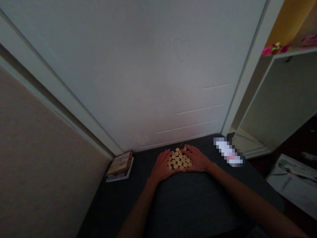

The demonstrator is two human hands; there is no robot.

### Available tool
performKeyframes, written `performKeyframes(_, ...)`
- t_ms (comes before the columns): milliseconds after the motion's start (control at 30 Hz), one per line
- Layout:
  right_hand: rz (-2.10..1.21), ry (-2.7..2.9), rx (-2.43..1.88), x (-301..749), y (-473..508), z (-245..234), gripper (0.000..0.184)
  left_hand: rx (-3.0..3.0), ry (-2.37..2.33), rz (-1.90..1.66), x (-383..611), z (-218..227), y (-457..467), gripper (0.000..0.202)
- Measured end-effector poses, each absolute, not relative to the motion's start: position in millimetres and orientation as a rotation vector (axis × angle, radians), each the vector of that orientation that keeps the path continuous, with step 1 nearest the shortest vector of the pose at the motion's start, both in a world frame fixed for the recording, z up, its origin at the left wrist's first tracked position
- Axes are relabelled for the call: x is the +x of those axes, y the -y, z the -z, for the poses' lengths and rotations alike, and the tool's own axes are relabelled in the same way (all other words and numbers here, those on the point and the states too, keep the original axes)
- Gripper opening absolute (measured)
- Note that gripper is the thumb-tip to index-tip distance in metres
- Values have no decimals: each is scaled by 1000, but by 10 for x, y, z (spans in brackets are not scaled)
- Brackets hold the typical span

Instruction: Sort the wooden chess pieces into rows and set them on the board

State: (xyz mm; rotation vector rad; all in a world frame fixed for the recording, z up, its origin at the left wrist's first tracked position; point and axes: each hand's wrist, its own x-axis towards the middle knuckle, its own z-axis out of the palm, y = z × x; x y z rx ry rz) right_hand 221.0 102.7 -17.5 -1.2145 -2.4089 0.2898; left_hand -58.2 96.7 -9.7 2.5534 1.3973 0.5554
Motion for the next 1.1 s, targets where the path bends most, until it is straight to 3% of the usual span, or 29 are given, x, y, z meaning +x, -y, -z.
performKeyframes(267,-290,2480,-1126,2031,-1243,141,101,2593,-1344,-539,-633,40,-1081,90)
performKeyframes(600,-310,2501,-1153,1993,-1229,61,84,2577,-1365,-536,-667,20,-1141,92)
performKeyframes(1100,-265,2399,-1134,1905,-1003,87,77,2560,-1405,-603,-677,-11,-1024,82)
